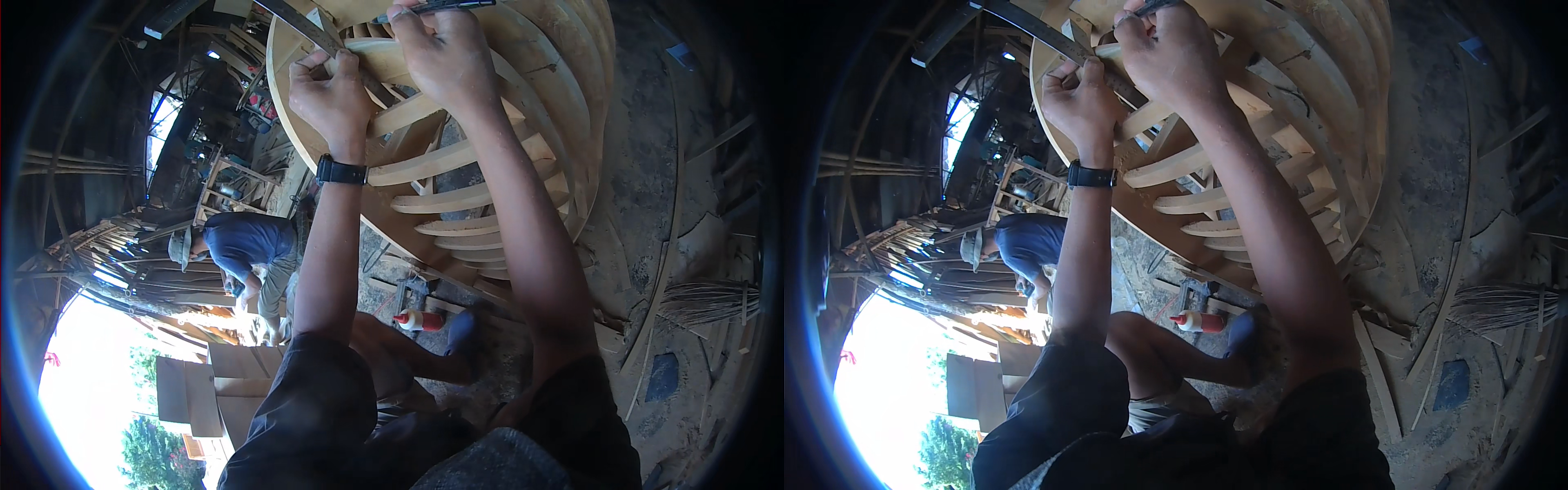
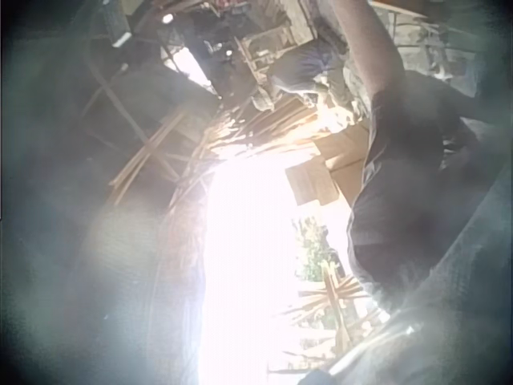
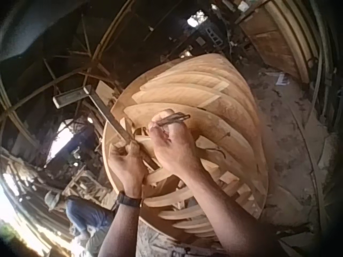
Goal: The person cuts a wooden piece using a miter saw and uses an L-square and a pencil to mark measurements on a curved wooden structure.
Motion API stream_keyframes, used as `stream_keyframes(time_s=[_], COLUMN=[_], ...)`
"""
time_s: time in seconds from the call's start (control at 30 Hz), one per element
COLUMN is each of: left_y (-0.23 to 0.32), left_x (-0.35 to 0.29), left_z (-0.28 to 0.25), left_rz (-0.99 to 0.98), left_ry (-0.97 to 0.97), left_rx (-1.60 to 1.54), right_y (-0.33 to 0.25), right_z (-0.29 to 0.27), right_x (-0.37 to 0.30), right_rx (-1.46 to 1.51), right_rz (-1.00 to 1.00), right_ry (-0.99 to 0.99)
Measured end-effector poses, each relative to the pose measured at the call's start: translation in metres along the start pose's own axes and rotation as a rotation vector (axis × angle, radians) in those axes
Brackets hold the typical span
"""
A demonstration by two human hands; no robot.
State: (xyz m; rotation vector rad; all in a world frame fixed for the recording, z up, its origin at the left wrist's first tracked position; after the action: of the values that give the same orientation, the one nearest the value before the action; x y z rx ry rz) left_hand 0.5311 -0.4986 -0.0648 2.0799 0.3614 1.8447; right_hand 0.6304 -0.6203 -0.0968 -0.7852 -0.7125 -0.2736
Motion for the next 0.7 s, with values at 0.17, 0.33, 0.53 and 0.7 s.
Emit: stream_keyframes(time_s=[0.17,0.33,0.53,0.7], left_y=[0.003,0.001,-0.002,-0.004], left_x=[-0.001,0.001,0.001,0.001], left_z=[-0.002,0.001,0.0,0.004], left_rz=[-0.034,-0.002,-0.006,0.003], left_ry=[-0.018,0.011,0.02,0.023], left_rx=[0.04,0.032,0.016,-0.025], right_y=[-0.004,0.001,0.0,0.003], right_z=[0.001,0.011,0.021,0.028], right_x=[0.001,0.005,0.006,0.014], right_rx=[-0.122,-0.064,-0.227,-0.419], right_rz=[0.028,0.018,0.101,0.149], right_ry=[-0.055,-0.06,-0.11,-0.115])
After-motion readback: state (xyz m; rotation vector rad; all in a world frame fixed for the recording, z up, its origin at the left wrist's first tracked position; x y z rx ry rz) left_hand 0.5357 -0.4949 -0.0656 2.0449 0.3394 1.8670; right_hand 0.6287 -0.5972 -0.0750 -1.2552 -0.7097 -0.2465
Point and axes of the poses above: each hand's wrist, its own x-axis towards the middle knuckle, its own z-axis out of the palm, y = z × x, the point moved 2 cm from there along x, towards the middle knuckle, and after that the axes turned 1 degree about y, right-handed, at the moved point
